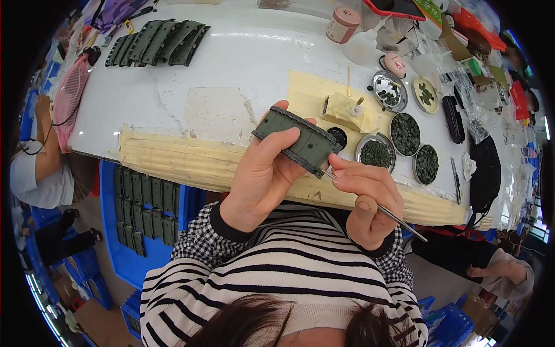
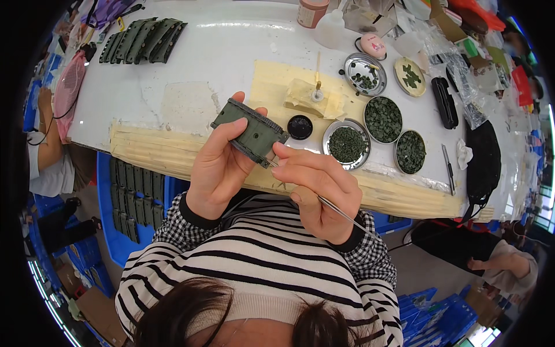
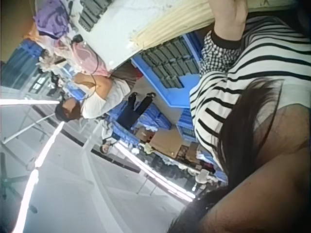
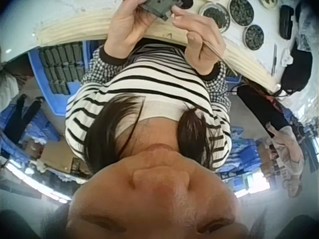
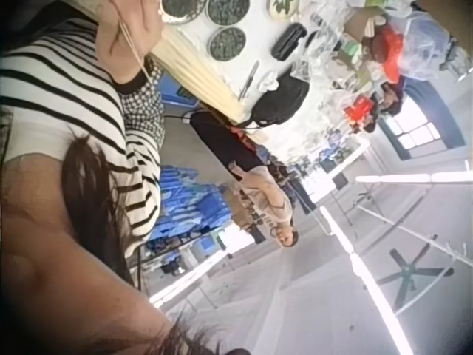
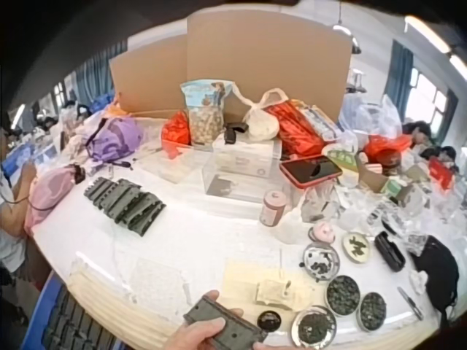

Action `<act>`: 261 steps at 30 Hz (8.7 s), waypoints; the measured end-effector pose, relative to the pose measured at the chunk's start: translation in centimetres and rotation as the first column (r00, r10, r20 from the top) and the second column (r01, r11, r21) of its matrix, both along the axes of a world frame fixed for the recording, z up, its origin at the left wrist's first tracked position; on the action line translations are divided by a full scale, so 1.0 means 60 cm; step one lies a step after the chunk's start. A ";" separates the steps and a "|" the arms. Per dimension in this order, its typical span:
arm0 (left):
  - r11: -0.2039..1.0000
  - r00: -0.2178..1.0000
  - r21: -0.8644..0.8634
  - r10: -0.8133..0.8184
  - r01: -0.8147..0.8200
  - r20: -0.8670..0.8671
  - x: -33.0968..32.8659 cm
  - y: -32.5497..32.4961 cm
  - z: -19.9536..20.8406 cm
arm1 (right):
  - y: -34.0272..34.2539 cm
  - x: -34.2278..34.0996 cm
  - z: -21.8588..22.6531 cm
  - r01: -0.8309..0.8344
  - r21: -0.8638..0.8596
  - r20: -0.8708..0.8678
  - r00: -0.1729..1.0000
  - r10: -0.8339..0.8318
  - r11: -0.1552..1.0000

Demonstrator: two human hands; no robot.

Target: Apply adhesive to plastic toy tank components and assemble the parts at a factory workbench.

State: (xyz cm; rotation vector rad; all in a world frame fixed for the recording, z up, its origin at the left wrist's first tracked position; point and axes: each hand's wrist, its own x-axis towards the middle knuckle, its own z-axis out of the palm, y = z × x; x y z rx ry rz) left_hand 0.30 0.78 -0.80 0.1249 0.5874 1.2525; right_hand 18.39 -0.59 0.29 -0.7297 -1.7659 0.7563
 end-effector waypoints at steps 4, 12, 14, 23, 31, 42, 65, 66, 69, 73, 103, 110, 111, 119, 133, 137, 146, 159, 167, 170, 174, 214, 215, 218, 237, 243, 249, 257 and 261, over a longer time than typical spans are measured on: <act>1.000 0.999 0.016 -0.002 0.002 0.034 0.001 0.003 0.003 | -0.003 0.001 0.006 0.005 0.009 0.021 1.000 -0.005 1.000; 1.000 0.998 0.030 -0.003 0.002 0.057 0.005 0.001 0.001 | -0.004 0.007 0.006 -0.027 0.023 0.022 0.999 0.026 0.999; 1.000 0.998 0.030 -0.009 0.007 0.055 0.004 0.002 0.001 | -0.004 0.010 0.008 -0.044 0.016 0.041 0.998 0.043 0.999; 0.997 0.991 0.027 -0.075 0.073 0.107 -0.001 0.008 -0.005 | -0.003 0.019 0.008 -0.113 -0.011 0.031 0.993 0.113 0.994; 0.997 0.988 0.029 -0.074 0.070 0.138 0.002 0.009 -0.008 | -0.002 0.021 0.010 -0.118 -0.014 0.058 0.991 0.118 0.993; 0.998 0.993 0.020 -0.065 0.064 0.103 0.003 0.011 -0.010 | 0.001 0.019 0.007 -0.077 -0.011 0.059 0.995 0.077 0.997; 0.998 0.992 0.060 -0.011 0.004 0.124 0.012 0.006 -0.012 | -0.003 0.006 -0.004 0.020 0.046 0.001 1.000 -0.020 0.999; 0.998 0.992 0.063 -0.011 0.003 0.127 0.011 0.006 -0.012 | -0.002 0.006 -0.004 0.011 0.045 0.005 1.000 -0.011 0.999; 0.997 0.991 0.071 -0.011 0.001 0.136 0.011 0.005 -0.013 | -0.001 0.008 -0.003 -0.010 0.041 0.018 1.000 0.009 0.999; 0.998 0.993 0.067 -0.013 0.005 0.117 0.009 0.005 -0.013 | -0.001 0.009 0.001 -0.017 0.036 0.034 0.999 0.016 0.999; 0.987 0.608 -0.023 -0.078 0.156 0.790 -0.009 0.034 0.006 | -0.005 0.001 -0.015 0.213 0.040 -0.288 0.938 -0.193 0.976; 0.989 0.666 -0.030 -0.073 0.142 0.742 0.000 0.031 0.011 | -0.008 0.003 -0.010 0.197 0.043 -0.263 0.948 -0.179 0.979; 0.990 0.672 -0.031 -0.070 0.137 0.737 0.000 0.030 0.011 | -0.008 0.003 -0.011 0.195 0.047 -0.255 0.951 -0.177 0.980; 0.990 0.689 -0.022 -0.082 0.141 0.720 0.002 0.025 0.011 | -0.010 0.003 -0.006 0.164 0.082 -0.229 0.963 -0.142 0.983; 0.973 0.829 0.220 -0.176 0.066 0.530 0.018 0.013 -0.022 | 0.014 0.008 0.051 0.210 0.271 -0.059 0.978 -0.202 0.939; 0.960 0.842 0.272 -0.198 0.063 0.502 0.017 0.014 -0.022 | 0.014 0.006 0.044 0.212 0.251 -0.081 0.977 -0.197 0.944; 0.952 0.874 0.295 -0.208 0.078 0.440 0.017 0.013 -0.018 | 0.011 0.011 0.043 0.178 0.254 -0.044 0.984 -0.172 0.951; 0.931 0.943 0.358 -0.174 0.064 0.283 0.017 0.012 -0.013 | 0.011 0.011 0.047 0.147 0.222 -0.026 0.989 -0.145 0.964; 0.950 0.918 0.306 -0.171 0.057 0.358 0.016 0.010 -0.015 | 0.017 0.016 0.048 0.093 0.260 0.029 0.994 -0.104 0.961; 0.955 0.895 0.287 -0.189 0.073 0.403 0.015 0.011 -0.017 | 0.018 0.020 0.050 0.080 0.268 0.080 0.991 -0.105 0.960; 0.970 0.889 0.231 -0.166 0.070 0.426 0.016 0.011 -0.013 | 0.020 0.024 0.050 0.055 0.292 0.105 0.991 -0.089 0.955; 0.983 0.683 0.021 -0.142 0.182 0.717 0.018 0.036 0.006 | 0.025 0.004 0.034 0.179 0.188 -0.153 0.977 -0.151 0.966; 0.983 0.683 0.019 -0.140 0.181 0.717 0.018 0.037 0.005 | 0.026 0.004 0.034 0.179 0.188 -0.147 0.977 -0.152 0.966; 0.983 0.667 0.016 -0.137 0.184 0.732 0.018 0.036 0.007 | 0.026 0.005 0.037 0.180 0.198 -0.122 0.980 -0.158 0.963; 0.981 0.765 0.010 -0.159 0.195 0.625 0.024 0.023 0.007 | 0.029 0.010 0.072 0.141 0.340 0.126 0.973 -0.193 0.930; 0.994 0.906 0.002 -0.102 0.111 0.412 0.031 0.013 0.016 | 0.034 0.018 0.093 0.023 0.410 0.336 0.926 -0.174 0.912; 0.994 0.946 0.011 -0.108 0.110 0.304 0.032 0.009 0.016 | 0.029 0.014 0.097 0.027 0.405 0.351 0.918 -0.182 0.914; 0.997 0.948 0.036 -0.071 0.063 0.309 0.034 0.008 0.021 | 0.032 0.019 0.098 0.005 0.421 0.377 0.909 -0.180 0.907; 0.997 0.929 0.049 -0.074 0.061 0.363 0.032 0.008 0.015 | 0.033 0.019 0.098 0.002 0.417 0.369 0.914 -0.171 0.909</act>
